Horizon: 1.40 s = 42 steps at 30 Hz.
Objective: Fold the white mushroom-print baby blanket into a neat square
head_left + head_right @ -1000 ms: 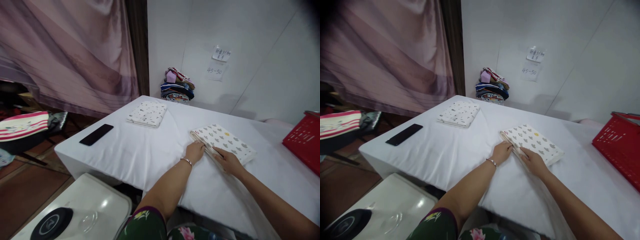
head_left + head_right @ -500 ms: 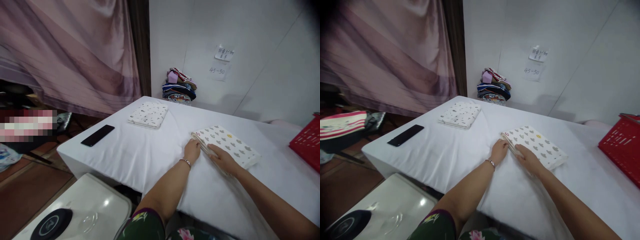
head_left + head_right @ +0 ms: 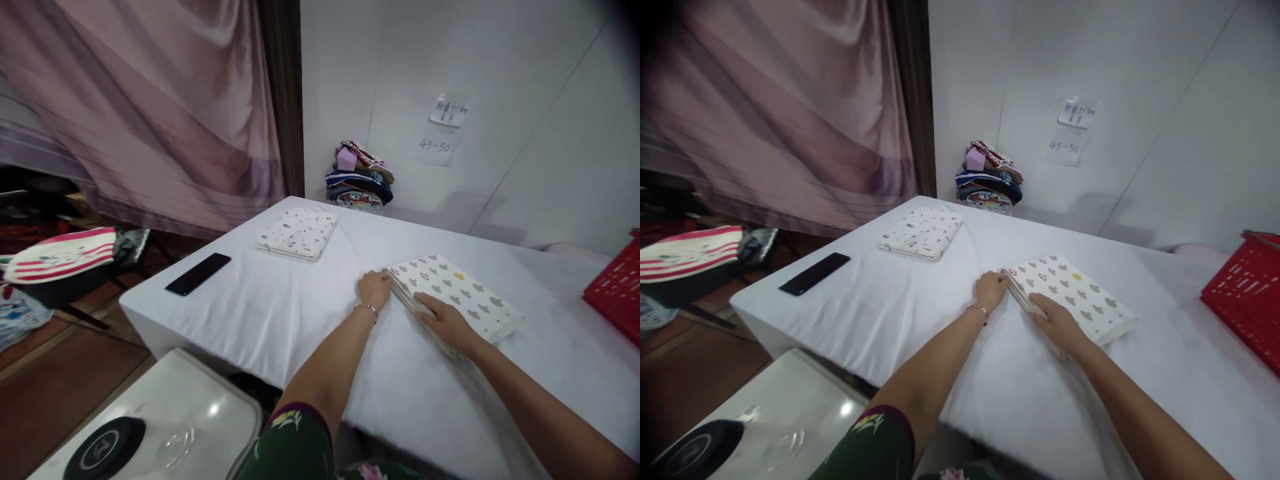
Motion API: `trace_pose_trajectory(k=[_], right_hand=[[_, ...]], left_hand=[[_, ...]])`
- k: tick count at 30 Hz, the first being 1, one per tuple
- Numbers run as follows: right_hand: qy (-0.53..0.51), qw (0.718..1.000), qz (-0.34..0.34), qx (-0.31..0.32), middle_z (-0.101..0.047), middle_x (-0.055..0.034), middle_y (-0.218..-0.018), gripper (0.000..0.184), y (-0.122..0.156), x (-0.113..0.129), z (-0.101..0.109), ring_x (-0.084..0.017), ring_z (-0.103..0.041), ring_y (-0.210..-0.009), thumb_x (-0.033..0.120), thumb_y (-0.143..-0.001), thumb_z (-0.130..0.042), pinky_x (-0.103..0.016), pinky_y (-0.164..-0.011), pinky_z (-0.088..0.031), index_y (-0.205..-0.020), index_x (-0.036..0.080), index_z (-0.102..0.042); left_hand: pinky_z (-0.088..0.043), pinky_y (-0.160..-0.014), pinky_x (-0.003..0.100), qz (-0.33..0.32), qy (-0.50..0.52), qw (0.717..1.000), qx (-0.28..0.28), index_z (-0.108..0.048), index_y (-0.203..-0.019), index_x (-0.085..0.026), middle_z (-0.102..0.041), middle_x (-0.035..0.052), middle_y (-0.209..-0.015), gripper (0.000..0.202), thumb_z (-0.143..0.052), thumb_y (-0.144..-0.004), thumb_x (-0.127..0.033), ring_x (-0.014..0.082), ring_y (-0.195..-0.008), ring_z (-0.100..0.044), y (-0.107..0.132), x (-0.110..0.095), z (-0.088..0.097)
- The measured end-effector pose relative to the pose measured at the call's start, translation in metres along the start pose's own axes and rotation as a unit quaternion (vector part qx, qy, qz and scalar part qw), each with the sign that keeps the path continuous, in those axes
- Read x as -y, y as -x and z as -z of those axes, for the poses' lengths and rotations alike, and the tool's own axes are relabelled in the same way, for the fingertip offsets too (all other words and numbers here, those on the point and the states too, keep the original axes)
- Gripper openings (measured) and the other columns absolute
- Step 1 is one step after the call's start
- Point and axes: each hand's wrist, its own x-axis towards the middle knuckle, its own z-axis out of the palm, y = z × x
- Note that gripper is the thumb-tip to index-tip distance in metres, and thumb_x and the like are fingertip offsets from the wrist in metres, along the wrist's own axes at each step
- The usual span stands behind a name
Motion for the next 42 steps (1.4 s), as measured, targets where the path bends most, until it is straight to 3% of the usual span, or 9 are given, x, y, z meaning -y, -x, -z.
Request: trace_pose_trajectory(k=[9, 14, 18, 22, 25, 28, 30, 36, 42], right_hand=[[-0.04, 0.999, -0.018, 0.002, -0.049, -0.0026, -0.135, 0.051, 0.001, 0.0, 0.001, -0.023, -0.043, -0.125, 0.043, -0.082, -0.05, -0.039, -0.106, -0.035, -0.128, 0.023, -0.052], [-0.073, 0.996, -0.048, 0.016, -0.048, -0.0018, -0.136, 0.052, 0.002, 0.004, 0.005, -0.024, -0.043, -0.125, 0.047, -0.081, -0.051, -0.041, -0.106, -0.034, -0.129, 0.024, -0.052], [-0.097, 0.993, -0.055, 0.043, -0.05, 0.0002, -0.133, 0.051, -0.003, 0.004, 0.015, -0.025, -0.046, -0.123, 0.051, -0.082, -0.049, -0.041, -0.104, -0.038, -0.127, 0.026, -0.054], [-0.092, 0.995, -0.045, 0.01, -0.057, -0.0016, -0.126, 0.046, -0.014, 0.004, 0.023, -0.025, -0.049, -0.12, 0.051, -0.085, -0.045, -0.042, -0.104, -0.037, -0.121, 0.026, -0.059], [-0.063, 0.998, -0.016, -0.015, -0.047, -0.0024, -0.136, 0.051, -0.022, 0.0, 0.015, -0.025, -0.04, -0.128, 0.051, -0.086, -0.041, -0.042, -0.108, -0.033, -0.129, 0.025, -0.052], [-0.008, 0.998, 0.056, 0.024, -0.037, -0.0044, -0.143, 0.056, -0.025, -0.007, -0.002, -0.025, -0.03, -0.133, 0.052, -0.087, -0.04, -0.045, -0.111, -0.025, -0.135, 0.024, -0.045], [0.022, 0.995, 0.084, 0.038, -0.032, -0.0057, -0.146, 0.058, -0.024, -0.012, -0.011, -0.025, -0.025, -0.135, 0.051, -0.089, -0.037, -0.047, -0.111, -0.021, -0.139, 0.023, -0.039], [0.047, 0.993, 0.104, 0.032, -0.028, -0.0054, -0.147, 0.058, -0.022, -0.018, -0.015, -0.025, -0.023, -0.136, 0.05, -0.09, -0.035, -0.049, -0.11, -0.022, -0.143, 0.026, -0.029], [0.06, 0.993, 0.091, 0.039, -0.03, -0.0062, -0.147, 0.061, -0.023, -0.013, -0.015, -0.025, -0.023, -0.136, 0.052, -0.089, -0.034, -0.049, -0.11, -0.021, -0.143, 0.024, -0.03]], left_hand=[[-0.036, -0.086, 0.038, 0.024, 0.034, 0.999, -0.03, -0.069, -0.08, -0.025, -0.065, 0.0037, -0.091, 0.023, -0.046, -0.08, -0.026, 0.0207, -0.092, -0.056, 0.001, -0.006, -0.009], [-0.036, -0.083, 0.034, 0.068, 0.177, 0.981, 0.046, -0.068, -0.074, -0.022, -0.065, 0.005, -0.089, 0.02, -0.048, -0.078, -0.025, 0.0216, -0.093, -0.054, 0.005, -0.01, -0.005], [-0.037, -0.064, 0.025, 0.105, 0.26, 0.954, 0.106, -0.062, -0.063, -0.018, -0.063, 0.0026, -0.072, 0.014, -0.054, -0.075, -0.022, 0.0157, -0.075, -0.054, 0.003, -0.013, -0.003], [-0.026, -0.044, 0.02, 0.171, 0.374, 0.892, 0.189, -0.055, -0.062, -0.015, -0.057, 0.0003, -0.063, 0.016, -0.051, -0.077, -0.021, 0.0074, -0.048, -0.042, -0.001, -0.013, 0.0], [-0.015, -0.038, 0.02, 0.214, 0.457, 0.827, 0.247, -0.055, -0.069, -0.015, -0.057, -0.0001, -0.063, 0.014, -0.05, -0.079, -0.023, 0.0042, -0.039, -0.033, -0.003, -0.012, 0.007], [-0.013, -0.037, 0.018, 0.239, 0.521, 0.77, 0.279, -0.054, -0.07, -0.014, -0.058, 0.0012, -0.062, 0.014, -0.052, -0.079, -0.025, 0.0032, -0.037, -0.031, -0.004, -0.012, 0.012], [-0.012, -0.036, 0.018, 0.252, 0.556, 0.744, 0.272, -0.053, -0.069, -0.014, -0.057, 0.0013, -0.06, 0.014, -0.054, -0.077, -0.025, 0.0029, -0.036, -0.03, -0.005, -0.013, 0.011], [-0.01, -0.035, 0.017, 0.264, 0.658, 0.683, 0.174, -0.05, -0.067, -0.014, -0.049, -0.0034, -0.056, 0.017, -0.061, -0.074, -0.025, 0.0012, -0.036, -0.03, -0.01, -0.016, 0.001], [-0.013, -0.034, 0.015, 0.278, 0.715, 0.623, 0.155, -0.048, -0.064, -0.014, -0.045, -0.0037, -0.054, 0.019, -0.052, -0.079, -0.025, 0.0009, -0.036, -0.029, -0.016, -0.013, 0.003]])
